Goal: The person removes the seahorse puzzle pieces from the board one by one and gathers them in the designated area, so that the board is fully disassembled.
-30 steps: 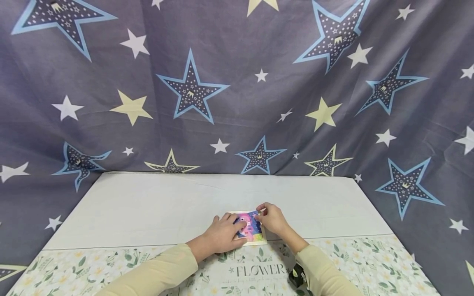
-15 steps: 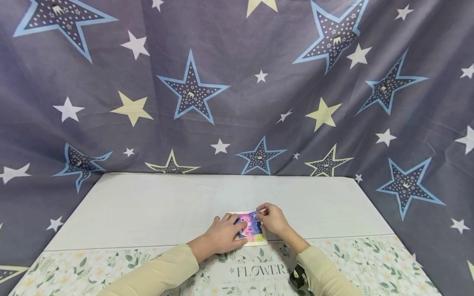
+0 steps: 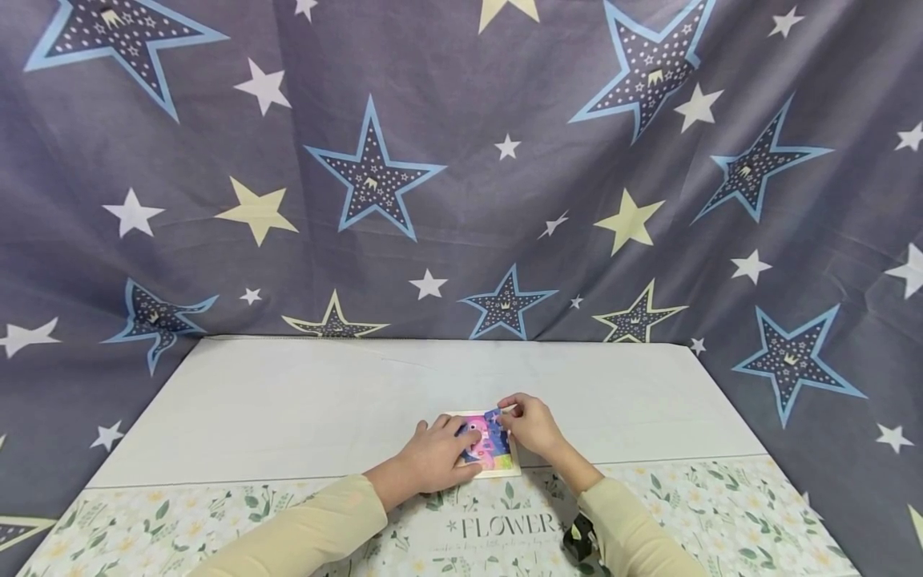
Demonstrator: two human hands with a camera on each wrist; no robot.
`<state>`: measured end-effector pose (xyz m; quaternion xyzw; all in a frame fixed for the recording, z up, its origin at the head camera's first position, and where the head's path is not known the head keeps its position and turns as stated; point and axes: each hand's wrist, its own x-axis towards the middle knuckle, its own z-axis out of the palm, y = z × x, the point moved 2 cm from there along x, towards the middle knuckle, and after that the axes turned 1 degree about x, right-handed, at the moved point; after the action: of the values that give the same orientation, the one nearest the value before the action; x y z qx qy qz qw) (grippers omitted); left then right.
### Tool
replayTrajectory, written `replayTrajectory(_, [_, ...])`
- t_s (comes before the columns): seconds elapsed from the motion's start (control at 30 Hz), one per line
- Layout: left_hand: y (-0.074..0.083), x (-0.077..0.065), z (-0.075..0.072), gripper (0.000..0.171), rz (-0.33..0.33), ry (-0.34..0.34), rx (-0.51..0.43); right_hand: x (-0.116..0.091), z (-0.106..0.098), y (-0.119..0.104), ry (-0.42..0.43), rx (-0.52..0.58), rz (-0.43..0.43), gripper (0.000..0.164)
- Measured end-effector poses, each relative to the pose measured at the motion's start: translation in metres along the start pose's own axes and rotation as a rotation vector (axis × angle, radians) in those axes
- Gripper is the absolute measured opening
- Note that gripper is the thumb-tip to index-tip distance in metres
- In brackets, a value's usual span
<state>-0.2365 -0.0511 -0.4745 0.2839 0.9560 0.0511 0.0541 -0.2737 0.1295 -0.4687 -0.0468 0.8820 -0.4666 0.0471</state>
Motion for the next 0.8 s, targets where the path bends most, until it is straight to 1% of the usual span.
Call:
replayTrajectory(0.4, [0.001, 0.000, -0.001, 0.060, -0.013, -0.008, -0.018, 0.002, -0.010, 0.004, 0.025, 0.015, 0.033, 0.020])
replayTrajectory(0.53, [0.001, 0.000, -0.002, 0.060, -0.013, -0.006, -0.016, 0.003, -0.013, 0.006, 0.039, 0.030, 0.024, 0.019])
replayTrajectory(0.8, [0.000, 0.001, -0.001, 0.061, -0.009, -0.001, -0.004, 0.002, -0.021, 0.006, 0.078, 0.035, 0.045, 0.019])
